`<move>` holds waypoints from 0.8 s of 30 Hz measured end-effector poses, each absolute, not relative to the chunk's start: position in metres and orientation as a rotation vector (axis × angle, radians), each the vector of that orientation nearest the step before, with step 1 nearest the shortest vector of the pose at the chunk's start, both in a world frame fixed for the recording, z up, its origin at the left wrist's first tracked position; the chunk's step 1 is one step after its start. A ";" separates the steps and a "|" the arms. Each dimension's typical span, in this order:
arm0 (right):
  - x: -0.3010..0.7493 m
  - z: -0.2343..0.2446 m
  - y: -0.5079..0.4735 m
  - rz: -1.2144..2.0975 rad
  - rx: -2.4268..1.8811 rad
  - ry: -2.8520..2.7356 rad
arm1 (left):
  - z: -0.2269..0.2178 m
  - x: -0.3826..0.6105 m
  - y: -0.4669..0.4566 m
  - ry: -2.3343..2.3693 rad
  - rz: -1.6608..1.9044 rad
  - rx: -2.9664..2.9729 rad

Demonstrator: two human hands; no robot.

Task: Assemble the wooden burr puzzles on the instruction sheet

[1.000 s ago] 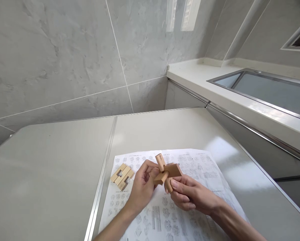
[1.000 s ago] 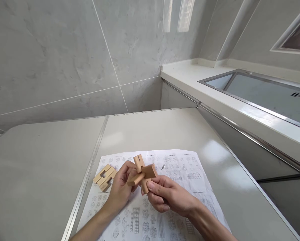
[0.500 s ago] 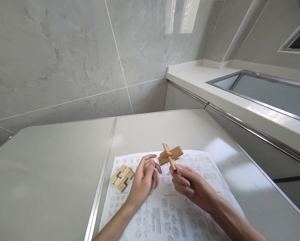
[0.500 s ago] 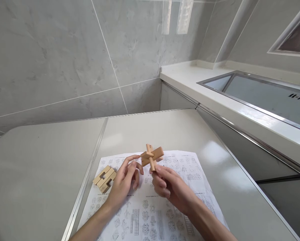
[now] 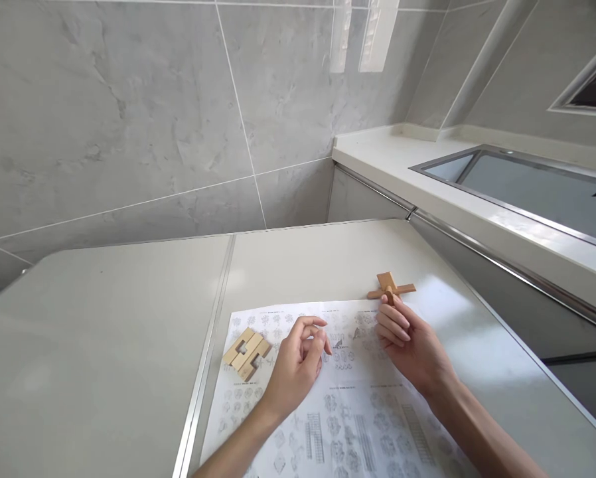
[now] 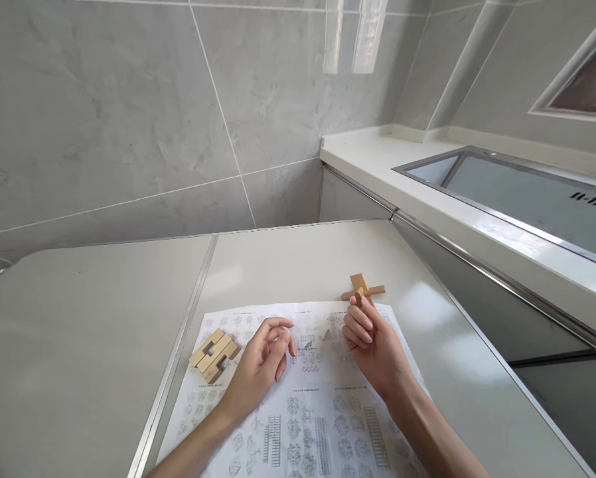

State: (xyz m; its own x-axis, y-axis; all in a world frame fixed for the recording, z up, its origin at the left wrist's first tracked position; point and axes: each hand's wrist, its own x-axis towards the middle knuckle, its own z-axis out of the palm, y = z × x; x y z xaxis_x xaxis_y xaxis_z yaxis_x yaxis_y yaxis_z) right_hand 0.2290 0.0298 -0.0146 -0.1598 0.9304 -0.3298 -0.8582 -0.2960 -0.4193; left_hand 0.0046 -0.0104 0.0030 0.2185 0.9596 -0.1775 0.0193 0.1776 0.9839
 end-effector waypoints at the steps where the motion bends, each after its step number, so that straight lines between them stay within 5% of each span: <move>1: 0.230 -0.016 0.030 1.766 -0.611 -0.137 | 0.003 0.004 -0.011 1.127 0.912 1.179; 15: 0.224 -0.017 0.030 1.728 -0.660 -0.267 | -0.002 0.004 -0.018 1.140 0.824 1.445; 24: 0.208 -0.016 0.018 1.830 -0.831 -0.602 | 0.039 -0.024 -0.022 1.195 0.801 2.225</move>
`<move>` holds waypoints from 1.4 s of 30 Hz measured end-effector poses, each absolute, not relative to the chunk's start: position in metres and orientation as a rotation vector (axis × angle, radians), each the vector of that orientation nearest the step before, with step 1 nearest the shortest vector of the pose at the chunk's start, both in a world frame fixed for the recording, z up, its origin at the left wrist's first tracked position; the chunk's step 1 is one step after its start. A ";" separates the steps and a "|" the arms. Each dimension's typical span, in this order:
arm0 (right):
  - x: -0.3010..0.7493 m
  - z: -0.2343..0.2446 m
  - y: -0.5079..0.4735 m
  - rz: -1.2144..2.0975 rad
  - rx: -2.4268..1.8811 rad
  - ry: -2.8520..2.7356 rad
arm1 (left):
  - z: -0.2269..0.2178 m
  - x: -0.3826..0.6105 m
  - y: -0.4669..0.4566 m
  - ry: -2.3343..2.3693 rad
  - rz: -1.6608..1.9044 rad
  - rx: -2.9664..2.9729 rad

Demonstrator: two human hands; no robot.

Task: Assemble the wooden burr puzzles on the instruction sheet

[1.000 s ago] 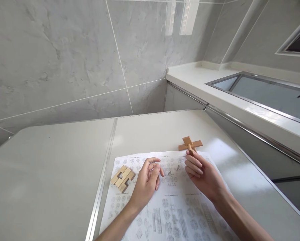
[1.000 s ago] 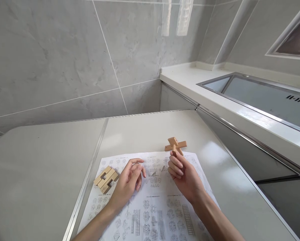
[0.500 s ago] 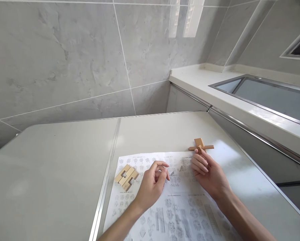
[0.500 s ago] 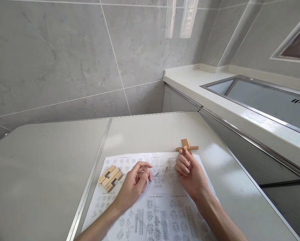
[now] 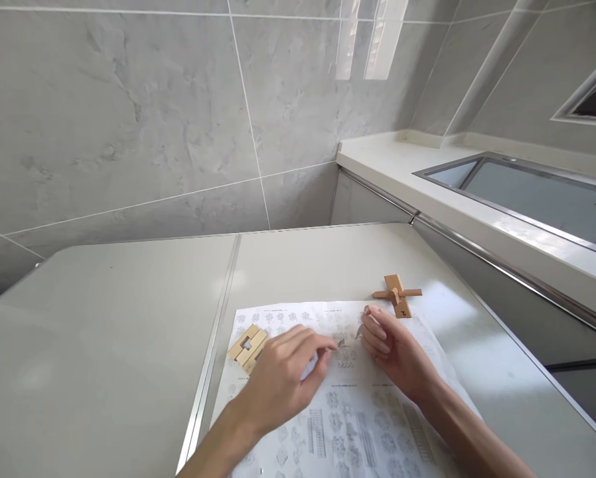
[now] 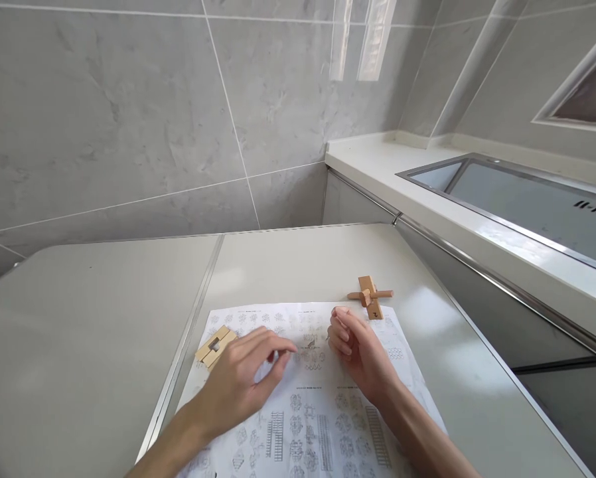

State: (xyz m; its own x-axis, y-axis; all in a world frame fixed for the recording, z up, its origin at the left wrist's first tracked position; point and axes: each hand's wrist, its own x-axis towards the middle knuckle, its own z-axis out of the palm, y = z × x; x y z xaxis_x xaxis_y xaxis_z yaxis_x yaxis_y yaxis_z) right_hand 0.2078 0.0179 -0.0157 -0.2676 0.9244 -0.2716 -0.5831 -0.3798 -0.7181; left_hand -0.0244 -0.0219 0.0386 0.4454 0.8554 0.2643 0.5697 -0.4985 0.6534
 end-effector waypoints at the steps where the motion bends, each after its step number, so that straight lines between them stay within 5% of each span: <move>1: 0.207 -0.016 0.017 1.828 -0.842 -0.638 | 0.041 -0.034 -0.022 1.250 0.807 2.279; 9: 0.207 -0.012 0.015 1.841 -0.903 -0.747 | 0.035 -0.127 -0.029 1.935 0.584 2.103; 22: 0.197 -0.001 0.006 1.719 -1.051 -1.187 | 0.025 -0.081 -0.049 1.525 0.376 1.979; 36: 0.180 -0.030 -0.013 0.584 -1.042 -2.230 | 0.026 -0.069 -0.042 1.505 0.578 1.795; 42: 0.186 -0.028 -0.006 0.808 -1.202 -1.997 | 0.021 -0.062 -0.039 1.397 0.753 1.599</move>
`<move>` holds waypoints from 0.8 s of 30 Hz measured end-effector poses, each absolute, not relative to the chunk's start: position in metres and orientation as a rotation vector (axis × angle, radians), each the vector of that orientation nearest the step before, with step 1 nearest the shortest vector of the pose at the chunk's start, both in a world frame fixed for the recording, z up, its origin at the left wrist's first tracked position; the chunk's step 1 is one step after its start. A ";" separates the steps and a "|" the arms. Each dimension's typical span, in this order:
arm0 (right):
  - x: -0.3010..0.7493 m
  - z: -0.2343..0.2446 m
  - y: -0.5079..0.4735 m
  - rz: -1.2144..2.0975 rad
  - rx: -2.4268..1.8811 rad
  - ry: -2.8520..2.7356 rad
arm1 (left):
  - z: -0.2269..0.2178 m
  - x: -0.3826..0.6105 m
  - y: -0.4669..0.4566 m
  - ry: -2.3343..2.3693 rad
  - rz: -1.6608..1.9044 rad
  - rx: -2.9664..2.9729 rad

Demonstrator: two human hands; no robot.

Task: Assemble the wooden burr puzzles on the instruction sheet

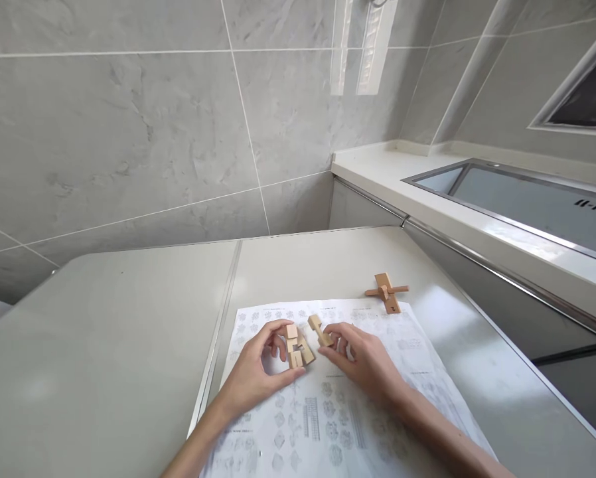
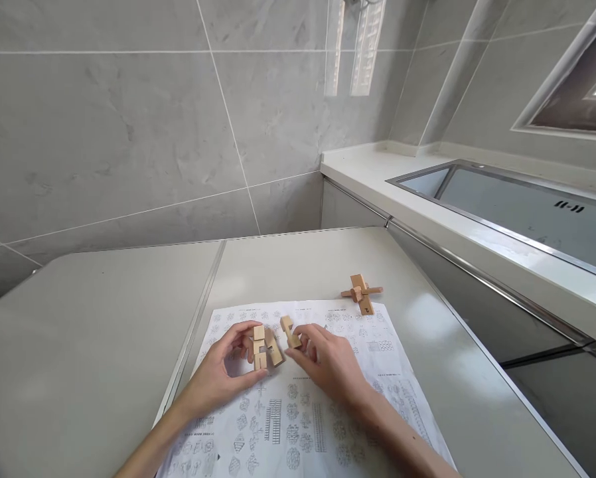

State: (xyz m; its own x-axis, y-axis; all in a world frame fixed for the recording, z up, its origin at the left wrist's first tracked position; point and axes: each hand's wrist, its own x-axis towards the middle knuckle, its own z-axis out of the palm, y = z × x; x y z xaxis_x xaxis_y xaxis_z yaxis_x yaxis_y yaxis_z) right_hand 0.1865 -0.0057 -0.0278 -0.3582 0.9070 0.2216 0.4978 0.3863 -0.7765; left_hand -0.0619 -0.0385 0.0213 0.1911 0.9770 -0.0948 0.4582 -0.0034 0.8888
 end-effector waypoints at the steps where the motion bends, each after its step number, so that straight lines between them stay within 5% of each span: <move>1: 0.188 -0.026 -0.004 0.912 -1.206 -1.900 | 0.021 -0.059 -0.038 1.377 0.771 1.569; 7: 0.189 -0.015 -0.007 1.372 -0.929 -1.684 | 0.015 -0.052 -0.043 1.294 0.826 1.380; 24: 0.179 -0.024 -0.021 1.285 -1.039 -1.817 | 0.017 -0.052 -0.051 1.144 0.735 1.374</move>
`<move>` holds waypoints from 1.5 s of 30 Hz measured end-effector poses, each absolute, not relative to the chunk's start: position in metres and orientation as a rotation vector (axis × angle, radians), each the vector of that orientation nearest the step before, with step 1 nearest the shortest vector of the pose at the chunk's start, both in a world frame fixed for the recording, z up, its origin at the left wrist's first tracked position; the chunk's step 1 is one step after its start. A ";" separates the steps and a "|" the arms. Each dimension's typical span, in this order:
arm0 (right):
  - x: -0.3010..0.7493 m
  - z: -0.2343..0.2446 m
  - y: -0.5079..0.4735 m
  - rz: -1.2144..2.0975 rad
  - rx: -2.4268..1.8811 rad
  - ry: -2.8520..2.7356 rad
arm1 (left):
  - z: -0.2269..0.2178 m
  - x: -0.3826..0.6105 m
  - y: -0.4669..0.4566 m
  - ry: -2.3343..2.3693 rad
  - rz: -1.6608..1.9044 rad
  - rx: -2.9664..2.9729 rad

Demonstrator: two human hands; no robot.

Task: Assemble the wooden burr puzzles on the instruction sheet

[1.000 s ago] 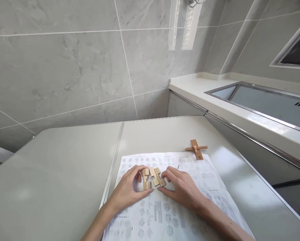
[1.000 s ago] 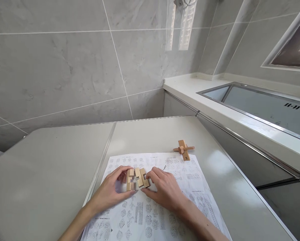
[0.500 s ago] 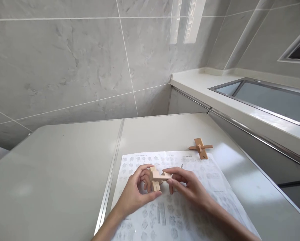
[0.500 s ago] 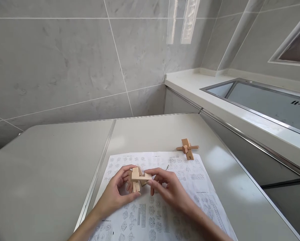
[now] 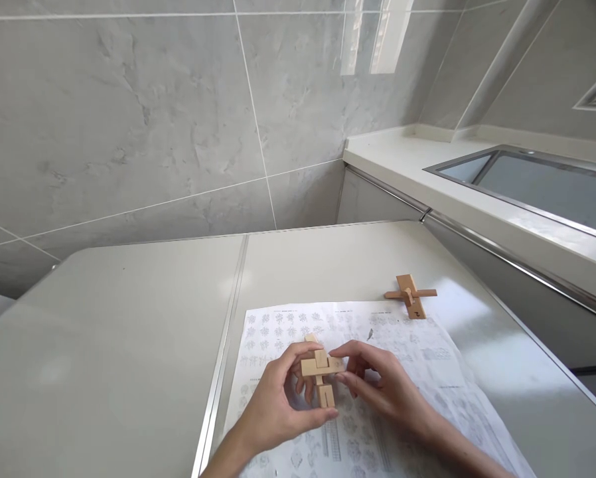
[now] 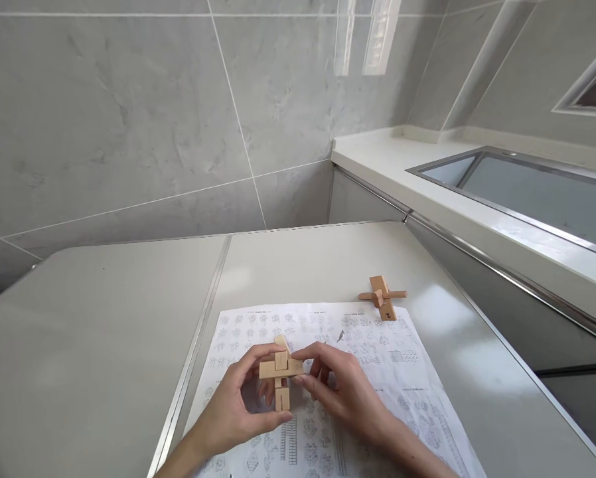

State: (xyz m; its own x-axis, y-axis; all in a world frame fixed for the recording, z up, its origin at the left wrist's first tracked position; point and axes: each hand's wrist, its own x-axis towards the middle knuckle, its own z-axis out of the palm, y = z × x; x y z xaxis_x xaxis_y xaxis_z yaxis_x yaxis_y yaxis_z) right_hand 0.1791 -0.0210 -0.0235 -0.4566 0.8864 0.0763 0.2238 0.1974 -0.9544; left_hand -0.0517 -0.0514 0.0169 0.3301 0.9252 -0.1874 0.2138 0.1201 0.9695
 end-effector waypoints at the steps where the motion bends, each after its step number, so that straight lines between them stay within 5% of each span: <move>1: 0.179 -0.024 -0.021 1.277 -1.037 -1.824 | 0.017 -0.052 -0.051 1.130 0.745 1.370; 13: 0.178 -0.021 -0.022 1.097 -0.992 -1.935 | 0.018 -0.053 -0.051 1.156 0.740 1.421; 45: 0.175 -0.023 -0.025 1.283 -1.013 -1.808 | 0.017 -0.053 -0.053 1.145 0.772 1.374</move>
